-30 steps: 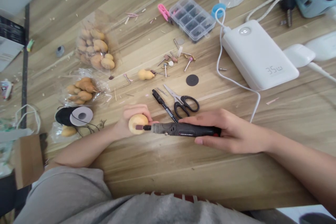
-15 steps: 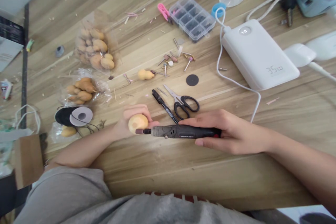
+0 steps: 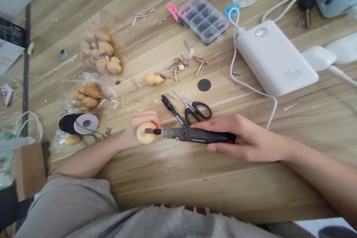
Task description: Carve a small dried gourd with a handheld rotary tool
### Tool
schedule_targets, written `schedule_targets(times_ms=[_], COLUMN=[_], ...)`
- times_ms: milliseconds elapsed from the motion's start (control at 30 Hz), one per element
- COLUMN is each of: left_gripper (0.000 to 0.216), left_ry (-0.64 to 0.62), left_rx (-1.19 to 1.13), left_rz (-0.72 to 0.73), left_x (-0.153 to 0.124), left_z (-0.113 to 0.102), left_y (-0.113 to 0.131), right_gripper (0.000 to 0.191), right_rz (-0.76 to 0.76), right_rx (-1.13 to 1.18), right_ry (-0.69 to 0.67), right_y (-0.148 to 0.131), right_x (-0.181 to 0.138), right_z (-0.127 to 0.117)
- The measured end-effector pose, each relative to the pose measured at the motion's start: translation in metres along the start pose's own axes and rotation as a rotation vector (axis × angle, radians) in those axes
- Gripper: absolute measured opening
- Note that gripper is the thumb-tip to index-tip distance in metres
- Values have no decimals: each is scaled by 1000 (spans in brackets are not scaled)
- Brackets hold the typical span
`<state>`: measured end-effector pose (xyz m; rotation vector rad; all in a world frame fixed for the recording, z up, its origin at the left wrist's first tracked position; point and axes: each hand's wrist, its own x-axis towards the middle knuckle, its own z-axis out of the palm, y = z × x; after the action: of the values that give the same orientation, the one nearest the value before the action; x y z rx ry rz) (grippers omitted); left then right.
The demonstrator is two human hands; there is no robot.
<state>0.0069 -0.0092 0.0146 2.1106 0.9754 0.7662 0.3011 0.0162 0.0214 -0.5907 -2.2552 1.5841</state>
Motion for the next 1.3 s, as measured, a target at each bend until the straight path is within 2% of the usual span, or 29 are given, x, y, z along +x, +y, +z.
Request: schedule_targets(times_ms=[100, 233, 367, 533, 633, 800, 933, 1300], left_gripper=[27, 23, 25, 23, 28, 24, 30, 22], left_ry=[33, -14, 22, -9, 26, -15, 18, -13], left_rx=[14, -16, -10, -14, 7, -6, 8, -17], left_rz=[-16, 7, -20, 10, -16, -9, -47, 21], left_x=[0, 0, -1, 0, 0, 0, 0, -1], left_z=[1, 0, 0, 0, 0, 0, 0, 0], left_y=[0, -1, -1, -1, -1, 1, 1, -3], right_gripper=[53, 56, 53, 56, 52, 50, 48, 50], right_rz=[-21, -9, -9, 3, -3, 16, 9, 20], right_rx=[5, -19, 3, -8, 0, -5, 12, -4], right_ry=[-46, 3, -29, 5, -31, 12, -38, -35], right_y=[0, 0, 0, 0, 0, -1, 0, 0], right_x=[0, 0, 0, -1, -1, -1, -1, -1], right_z=[-1, -1, -1, -1, -1, -1, -2, -3])
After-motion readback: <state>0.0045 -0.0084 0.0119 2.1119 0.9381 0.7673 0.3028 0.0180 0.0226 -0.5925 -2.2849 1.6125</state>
